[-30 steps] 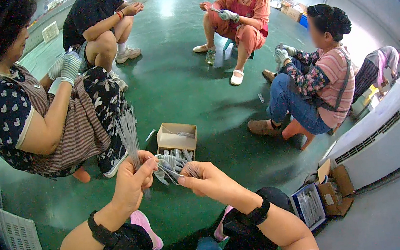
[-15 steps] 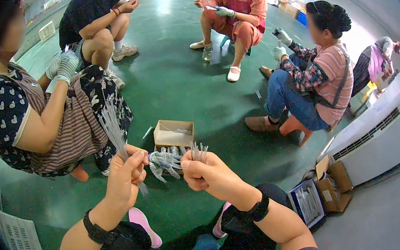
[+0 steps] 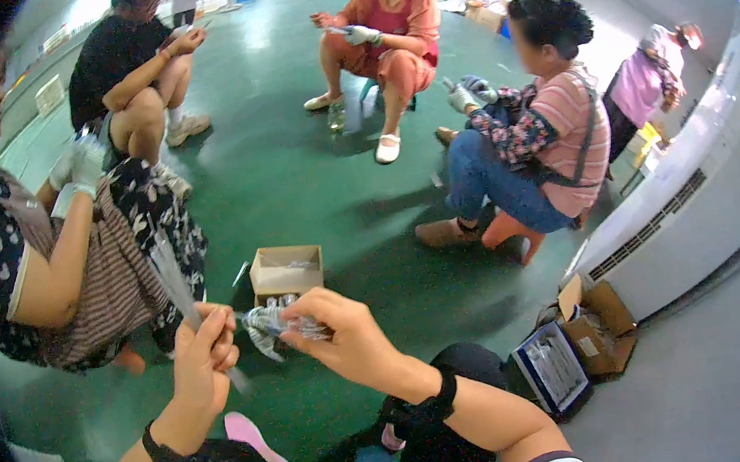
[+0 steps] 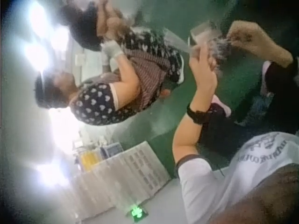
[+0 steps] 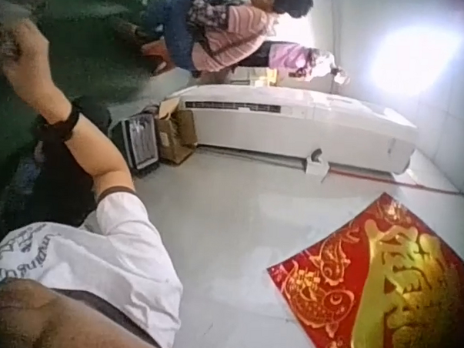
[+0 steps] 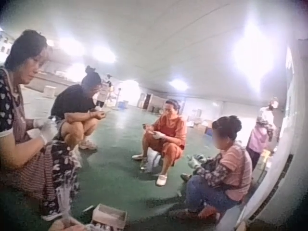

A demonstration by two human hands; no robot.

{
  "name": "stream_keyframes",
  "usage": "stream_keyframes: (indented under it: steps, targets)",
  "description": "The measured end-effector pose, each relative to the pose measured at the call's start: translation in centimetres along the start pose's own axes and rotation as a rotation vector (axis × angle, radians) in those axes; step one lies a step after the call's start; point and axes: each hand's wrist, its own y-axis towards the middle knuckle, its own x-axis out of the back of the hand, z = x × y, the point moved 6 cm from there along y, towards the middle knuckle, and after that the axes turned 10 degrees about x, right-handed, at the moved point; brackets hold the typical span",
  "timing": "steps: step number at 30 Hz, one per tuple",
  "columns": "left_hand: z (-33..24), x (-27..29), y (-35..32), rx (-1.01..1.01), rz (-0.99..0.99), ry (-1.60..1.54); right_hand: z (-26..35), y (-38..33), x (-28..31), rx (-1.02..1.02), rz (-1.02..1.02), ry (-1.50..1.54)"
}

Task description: Assembling small wire-like components by threading them together or inserting them into a base.

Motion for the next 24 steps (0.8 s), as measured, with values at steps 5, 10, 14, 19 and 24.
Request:
stream_keyframes:
  steps: [5,10,14,19,24]
  targets:
    - [-0.2,0.1,-0.6,-0.014,-0.036,0.05,-1.7,-0.8,-0.3,-0.378,0.107,0.317]
    - [0.2,-0.2,-0.4,-0.019,-0.019,0.045,-3.3,-2.6,-2.1,-0.74,0.128,0.993]
    - [0.1,-0.2,-0.5,-0.021,-0.025,0.027,-2.1,-1.2,-0.7,-0.398,0.075,0.473]
    - [0.0,-0.4,-0.8,-0.011,-0.025,0.009,1.0,-0.3,0.4,0.143,0.036,-0.027]
    - [0.3,-0.4,-0.8,0.004,-0.023,0.034,0.8,-0.4,0.7,0.083,-0.015,-0.017]
